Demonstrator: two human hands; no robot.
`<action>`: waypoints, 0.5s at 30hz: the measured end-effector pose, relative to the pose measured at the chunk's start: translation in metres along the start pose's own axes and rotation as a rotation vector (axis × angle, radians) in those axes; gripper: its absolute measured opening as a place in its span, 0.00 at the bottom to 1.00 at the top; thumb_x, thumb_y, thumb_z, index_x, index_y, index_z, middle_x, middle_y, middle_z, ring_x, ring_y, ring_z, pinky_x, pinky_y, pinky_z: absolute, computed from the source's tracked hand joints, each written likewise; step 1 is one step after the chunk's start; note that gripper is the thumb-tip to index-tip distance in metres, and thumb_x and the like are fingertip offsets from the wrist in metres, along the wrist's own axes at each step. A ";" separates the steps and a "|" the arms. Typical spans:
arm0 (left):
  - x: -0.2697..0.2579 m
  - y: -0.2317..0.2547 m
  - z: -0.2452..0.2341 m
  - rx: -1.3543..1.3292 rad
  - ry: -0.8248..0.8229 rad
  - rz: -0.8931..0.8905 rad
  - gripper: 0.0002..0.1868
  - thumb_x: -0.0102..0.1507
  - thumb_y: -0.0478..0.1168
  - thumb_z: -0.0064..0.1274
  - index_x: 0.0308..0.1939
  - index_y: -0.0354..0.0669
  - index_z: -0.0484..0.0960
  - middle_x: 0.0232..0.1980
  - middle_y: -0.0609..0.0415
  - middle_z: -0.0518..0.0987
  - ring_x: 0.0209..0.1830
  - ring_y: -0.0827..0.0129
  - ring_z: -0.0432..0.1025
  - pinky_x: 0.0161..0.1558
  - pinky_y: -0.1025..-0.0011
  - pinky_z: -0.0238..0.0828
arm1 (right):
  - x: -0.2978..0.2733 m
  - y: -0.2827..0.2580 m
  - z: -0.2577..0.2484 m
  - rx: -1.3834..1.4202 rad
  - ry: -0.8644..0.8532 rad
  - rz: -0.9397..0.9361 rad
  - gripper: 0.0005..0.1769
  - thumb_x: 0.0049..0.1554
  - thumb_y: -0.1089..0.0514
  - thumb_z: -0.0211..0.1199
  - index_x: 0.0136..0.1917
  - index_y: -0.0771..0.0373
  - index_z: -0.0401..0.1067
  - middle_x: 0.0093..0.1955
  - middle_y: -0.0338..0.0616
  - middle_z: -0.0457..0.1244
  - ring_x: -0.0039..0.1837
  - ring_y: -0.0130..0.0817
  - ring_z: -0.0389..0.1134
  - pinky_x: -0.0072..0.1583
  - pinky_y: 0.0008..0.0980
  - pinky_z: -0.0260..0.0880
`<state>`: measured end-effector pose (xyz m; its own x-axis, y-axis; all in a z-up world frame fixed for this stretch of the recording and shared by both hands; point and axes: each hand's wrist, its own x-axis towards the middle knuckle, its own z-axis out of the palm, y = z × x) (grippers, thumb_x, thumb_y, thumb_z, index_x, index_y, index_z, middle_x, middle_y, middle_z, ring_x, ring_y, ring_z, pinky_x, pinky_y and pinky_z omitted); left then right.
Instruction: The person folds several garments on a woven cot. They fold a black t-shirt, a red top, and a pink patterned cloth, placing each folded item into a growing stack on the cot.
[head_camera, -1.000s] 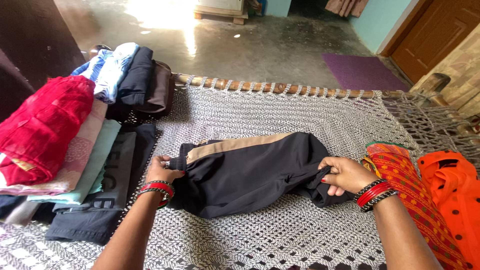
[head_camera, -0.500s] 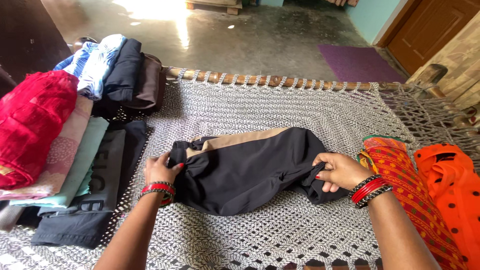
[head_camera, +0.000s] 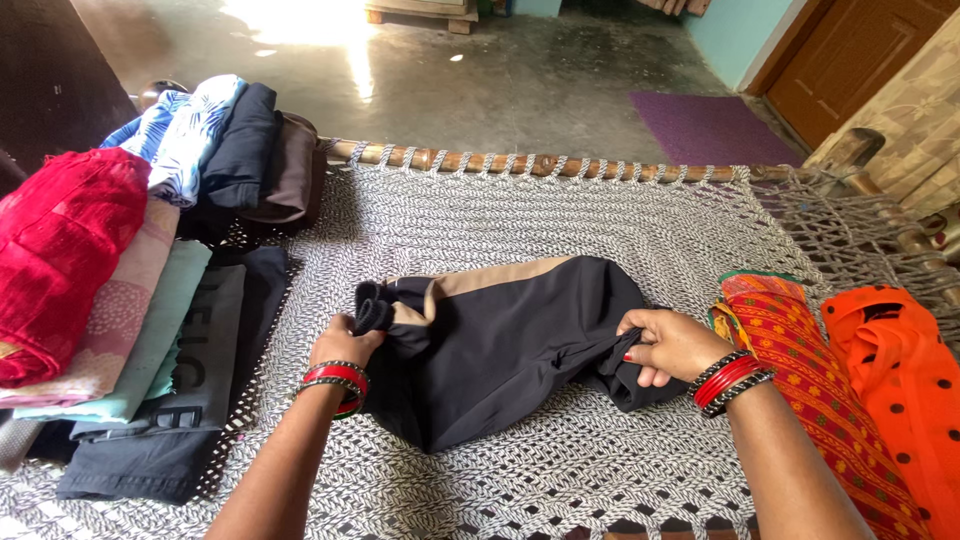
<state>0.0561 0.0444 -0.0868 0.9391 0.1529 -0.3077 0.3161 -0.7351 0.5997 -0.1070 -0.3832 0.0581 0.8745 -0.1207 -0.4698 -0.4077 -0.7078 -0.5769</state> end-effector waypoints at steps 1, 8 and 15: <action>0.005 0.003 0.004 -0.008 -0.022 0.007 0.33 0.57 0.54 0.65 0.60 0.41 0.78 0.53 0.40 0.84 0.55 0.51 0.79 0.59 0.57 0.75 | -0.001 0.000 0.000 -0.013 -0.001 0.000 0.15 0.58 0.63 0.61 0.59 0.63 0.70 0.32 0.42 0.68 0.33 0.26 0.73 0.35 0.27 0.70; 0.059 -0.005 -0.093 -1.351 -0.588 -0.115 0.16 0.68 0.46 0.53 0.52 0.37 0.82 0.51 0.49 0.84 0.42 0.66 0.80 0.44 0.71 0.80 | -0.017 0.010 -0.036 0.300 0.477 -0.160 0.16 0.59 0.66 0.59 0.61 0.67 0.69 0.37 0.47 0.70 0.35 0.32 0.73 0.37 0.27 0.72; -0.009 0.008 -0.152 -1.212 -0.548 0.014 0.14 0.67 0.43 0.47 0.51 0.39 0.79 0.46 0.48 0.84 0.40 0.63 0.79 0.43 0.62 0.79 | -0.043 -0.003 -0.030 0.490 0.802 -0.422 0.18 0.58 0.74 0.57 0.62 0.70 0.69 0.41 0.51 0.68 0.38 0.35 0.73 0.38 0.28 0.71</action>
<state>0.0703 0.1381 0.0332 0.8583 -0.3441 -0.3806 0.4947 0.3586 0.7916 -0.1358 -0.3971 0.1005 0.8162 -0.4845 0.3149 0.0678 -0.4608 -0.8849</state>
